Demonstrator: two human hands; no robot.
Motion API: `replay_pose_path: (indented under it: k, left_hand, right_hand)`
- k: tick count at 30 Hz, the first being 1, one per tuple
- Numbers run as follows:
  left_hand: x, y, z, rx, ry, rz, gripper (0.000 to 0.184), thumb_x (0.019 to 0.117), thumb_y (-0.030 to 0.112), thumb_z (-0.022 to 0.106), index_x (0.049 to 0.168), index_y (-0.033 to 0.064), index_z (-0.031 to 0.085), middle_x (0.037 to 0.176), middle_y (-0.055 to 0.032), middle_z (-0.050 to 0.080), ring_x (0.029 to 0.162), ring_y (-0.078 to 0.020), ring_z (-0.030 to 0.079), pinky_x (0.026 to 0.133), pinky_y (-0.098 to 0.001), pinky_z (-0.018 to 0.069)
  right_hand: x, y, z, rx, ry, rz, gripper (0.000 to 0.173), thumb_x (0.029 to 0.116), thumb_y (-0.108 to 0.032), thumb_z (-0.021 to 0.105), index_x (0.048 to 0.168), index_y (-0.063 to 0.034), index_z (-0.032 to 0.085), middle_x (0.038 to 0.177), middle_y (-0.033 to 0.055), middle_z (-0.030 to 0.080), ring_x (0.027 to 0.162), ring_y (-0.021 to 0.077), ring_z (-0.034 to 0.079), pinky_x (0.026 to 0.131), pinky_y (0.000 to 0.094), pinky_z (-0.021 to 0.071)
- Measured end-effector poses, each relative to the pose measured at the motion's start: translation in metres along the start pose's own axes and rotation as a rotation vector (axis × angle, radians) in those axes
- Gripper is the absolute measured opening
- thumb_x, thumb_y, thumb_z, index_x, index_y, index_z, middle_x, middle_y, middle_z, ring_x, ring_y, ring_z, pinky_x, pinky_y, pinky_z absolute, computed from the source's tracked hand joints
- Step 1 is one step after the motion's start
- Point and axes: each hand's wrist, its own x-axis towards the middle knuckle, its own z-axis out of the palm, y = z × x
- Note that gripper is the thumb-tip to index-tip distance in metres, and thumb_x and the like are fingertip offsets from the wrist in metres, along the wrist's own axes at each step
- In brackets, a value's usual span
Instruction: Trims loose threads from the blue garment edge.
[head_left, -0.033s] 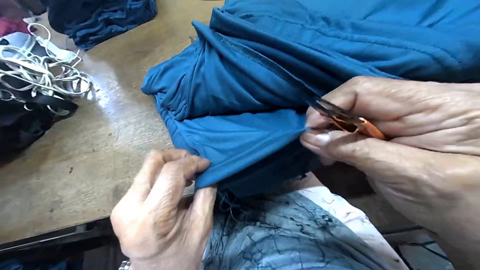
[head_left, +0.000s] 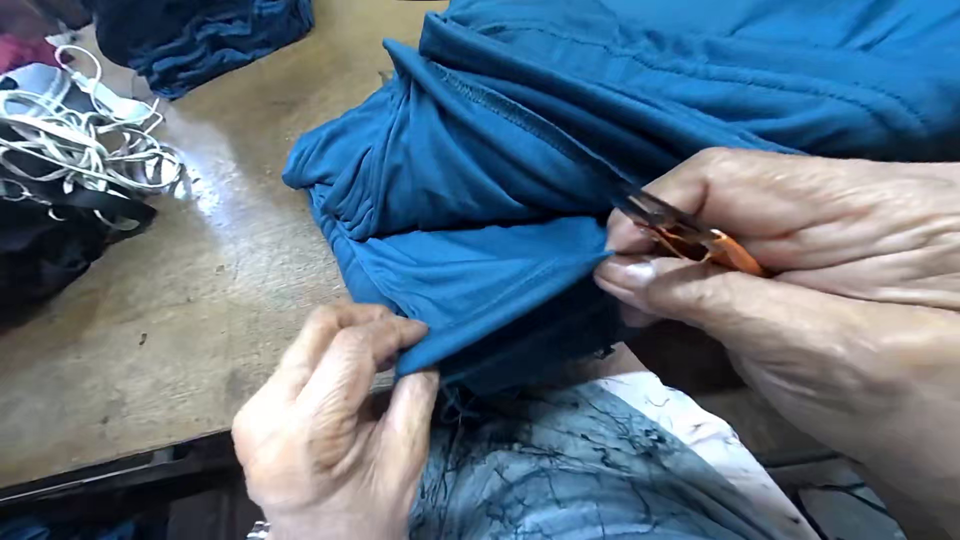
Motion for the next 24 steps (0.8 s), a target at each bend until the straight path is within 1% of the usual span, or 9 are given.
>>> replay_pose_path:
  k: [3, 6, 8, 10, 12, 15, 18, 22, 24]
  left_hand:
    - [-0.006, 0.005, 0.005, -0.269, -0.074, -0.186, 0.006, 0.093, 0.013, 0.072, 0.092, 0.0087, 0.076, 0.097, 0.0009, 0.071, 0.083, -0.0088, 0.069, 0.068, -0.0208, 0.0602]
    - [-0.008, 0.008, 0.008, -0.59, -0.043, -0.426, 0.009, 0.0953, 0.013, 0.071, 0.095, 0.0055, 0.077, 0.092, -0.0046, 0.073, 0.078, -0.0131, 0.07, 0.068, -0.0265, 0.062]
    - [-0.008, 0.009, 0.007, -0.804, 0.02, -0.551, 0.012, 0.0944, 0.012, 0.072, 0.102, 0.003, 0.076, 0.087, -0.0082, 0.073, 0.072, -0.0132, 0.07, 0.068, -0.028, 0.0619]
    - [-0.009, 0.009, 0.004, -1.064, 0.085, -0.632, 0.02, 0.0937, 0.006, 0.071, 0.114, 0.0029, 0.071, 0.091, -0.0118, 0.072, 0.077, -0.0146, 0.071, 0.072, -0.0298, 0.0624]
    - [-0.012, 0.008, 0.003, -1.238, 0.154, -0.664, 0.024, 0.0934, 0.004, 0.07, 0.117, 0.0074, 0.07, 0.096, -0.013, 0.073, 0.081, -0.0158, 0.073, 0.073, -0.0313, 0.0627]
    - [-0.021, 0.009, 0.005, -1.299, 0.19, -0.67, 0.017, 0.0937, 0.004, 0.069, 0.11, 0.0065, 0.075, 0.099, -0.014, 0.073, 0.081, -0.0172, 0.073, 0.071, -0.0318, 0.0627]
    - [-0.029, 0.012, 0.007, -1.194, 0.2, -0.648, 0.016, 0.0934, 0.004, 0.07, 0.107, 0.0049, 0.077, 0.097, -0.0139, 0.074, 0.075, -0.0147, 0.071, 0.066, -0.0281, 0.0617]
    - [-0.037, 0.017, 0.009, -1.081, 0.189, -0.588, 0.014, 0.0924, 0.005, 0.072, 0.105, 0.0039, 0.078, 0.098, -0.0136, 0.074, 0.076, -0.0147, 0.072, 0.066, -0.0273, 0.0621]
    - [-0.04, 0.019, 0.009, -1.079, 0.176, -0.587, 0.014, 0.0936, 0.006, 0.071, 0.105, 0.0048, 0.079, 0.099, -0.013, 0.075, 0.078, -0.0142, 0.072, 0.068, -0.0267, 0.0618]
  right_hand:
    - [0.008, -0.002, 0.01, -0.024, -0.004, -0.042, 0.006, 0.095, -0.009, 0.06, 0.096, -0.0109, 0.065, 0.078, -0.0075, 0.064, 0.067, 0.0002, 0.063, 0.056, 0.014, 0.0529]
    - [0.011, 0.006, 0.019, -0.061, -0.041, -0.039, 0.008, 0.0987, -0.009, 0.058, 0.097, -0.01, 0.066, 0.081, -0.0062, 0.064, 0.069, -0.0017, 0.06, 0.057, 0.012, 0.0486]
    - [0.007, 0.015, 0.024, -0.087, -0.085, -0.003, 0.012, 0.101, -0.011, 0.056, 0.099, -0.0112, 0.067, 0.079, -0.0073, 0.062, 0.068, -0.0027, 0.058, 0.055, 0.0116, 0.0458]
    - [0.001, 0.021, 0.026, -0.098, -0.108, 0.031, 0.015, 0.1012, -0.013, 0.055, 0.1, -0.0129, 0.069, 0.079, -0.0087, 0.063, 0.069, -0.0035, 0.059, 0.056, 0.0119, 0.0468]
    - [-0.003, 0.022, 0.026, -0.064, -0.098, 0.044, 0.016, 0.1008, -0.011, 0.054, 0.102, -0.0123, 0.07, 0.083, -0.0083, 0.065, 0.073, -0.0034, 0.06, 0.06, 0.011, 0.0488]
    - [-0.006, 0.015, 0.024, 0.016, -0.058, 0.074, 0.015, 0.0981, -0.008, 0.056, 0.103, -0.0105, 0.07, 0.088, -0.0062, 0.069, 0.076, -0.0001, 0.065, 0.064, 0.0124, 0.0538]
    - [-0.01, 0.002, 0.03, 0.07, -0.034, 0.039, 0.013, 0.0914, -0.016, 0.067, 0.103, -0.0097, 0.07, 0.082, -0.0088, 0.065, 0.066, -0.0021, 0.059, 0.054, 0.0111, 0.0492]
    - [-0.016, -0.013, 0.044, 0.15, -0.075, -0.037, 0.04, 0.0766, -0.025, 0.085, 0.11, -0.0063, 0.072, 0.088, -0.0097, 0.068, 0.074, -0.0052, 0.061, 0.06, 0.0097, 0.0529]
    - [-0.015, -0.015, 0.051, 0.07, -0.072, -0.144, 0.027, 0.0825, -0.019, 0.079, 0.104, -0.0039, 0.074, 0.088, -0.0057, 0.07, 0.077, -0.0044, 0.063, 0.064, 0.0094, 0.0531]
